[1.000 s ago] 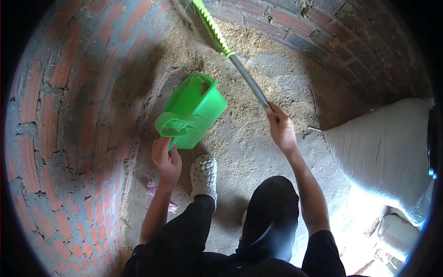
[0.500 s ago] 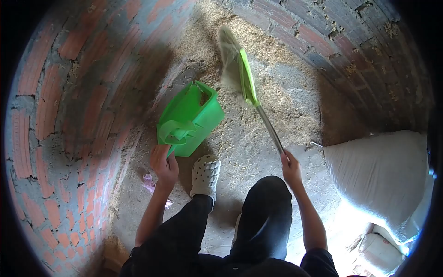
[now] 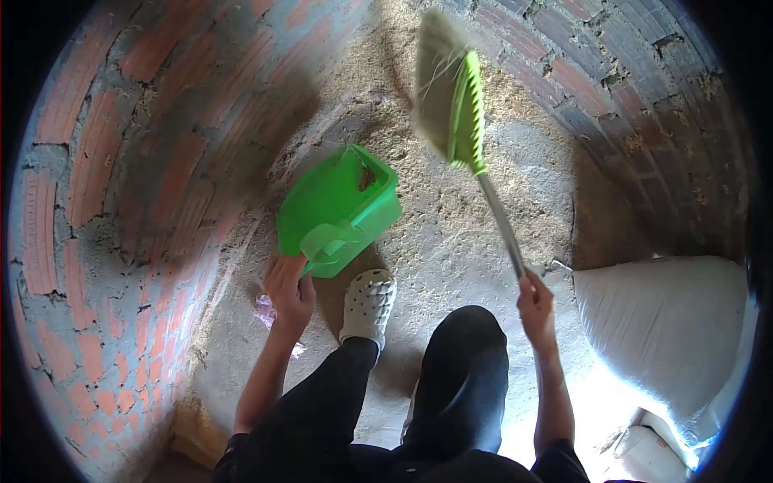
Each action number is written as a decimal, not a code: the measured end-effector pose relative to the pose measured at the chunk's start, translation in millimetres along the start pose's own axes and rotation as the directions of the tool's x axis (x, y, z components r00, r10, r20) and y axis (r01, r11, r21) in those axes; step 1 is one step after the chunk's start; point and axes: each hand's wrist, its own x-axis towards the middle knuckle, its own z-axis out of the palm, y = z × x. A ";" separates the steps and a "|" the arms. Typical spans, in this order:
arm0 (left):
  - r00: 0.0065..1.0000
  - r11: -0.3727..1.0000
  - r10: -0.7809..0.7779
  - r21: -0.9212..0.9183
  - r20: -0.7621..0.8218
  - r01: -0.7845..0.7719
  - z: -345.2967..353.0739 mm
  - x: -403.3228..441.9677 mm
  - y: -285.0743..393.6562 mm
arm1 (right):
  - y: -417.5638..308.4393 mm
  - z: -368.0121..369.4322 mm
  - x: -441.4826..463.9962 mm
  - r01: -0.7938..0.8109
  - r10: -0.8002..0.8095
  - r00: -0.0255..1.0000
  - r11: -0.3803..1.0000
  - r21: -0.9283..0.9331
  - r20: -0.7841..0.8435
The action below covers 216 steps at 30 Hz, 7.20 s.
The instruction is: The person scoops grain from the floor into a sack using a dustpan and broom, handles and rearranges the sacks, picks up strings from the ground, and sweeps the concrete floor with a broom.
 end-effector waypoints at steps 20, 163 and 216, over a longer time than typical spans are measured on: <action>0.988 0.990 0.137 -0.054 0.070 -0.134 29.5 27.7 12.1 | -24.5 18.7 32.1 0.222 -0.244 0.952 0.966 -0.130 -0.186; 0.867 0.957 0.064 0.215 0.494 -0.193 274.4 381.3 -97.5 | -129.8 244.4 202.3 0.420 -0.260 0.895 0.768 0.483 -0.363; 0.281 0.380 0.775 -0.772 0.567 0.510 141.2 215.3 315.8 | -62.0 -21.4 -134.3 0.958 0.292 0.219 0.118 0.263 -0.931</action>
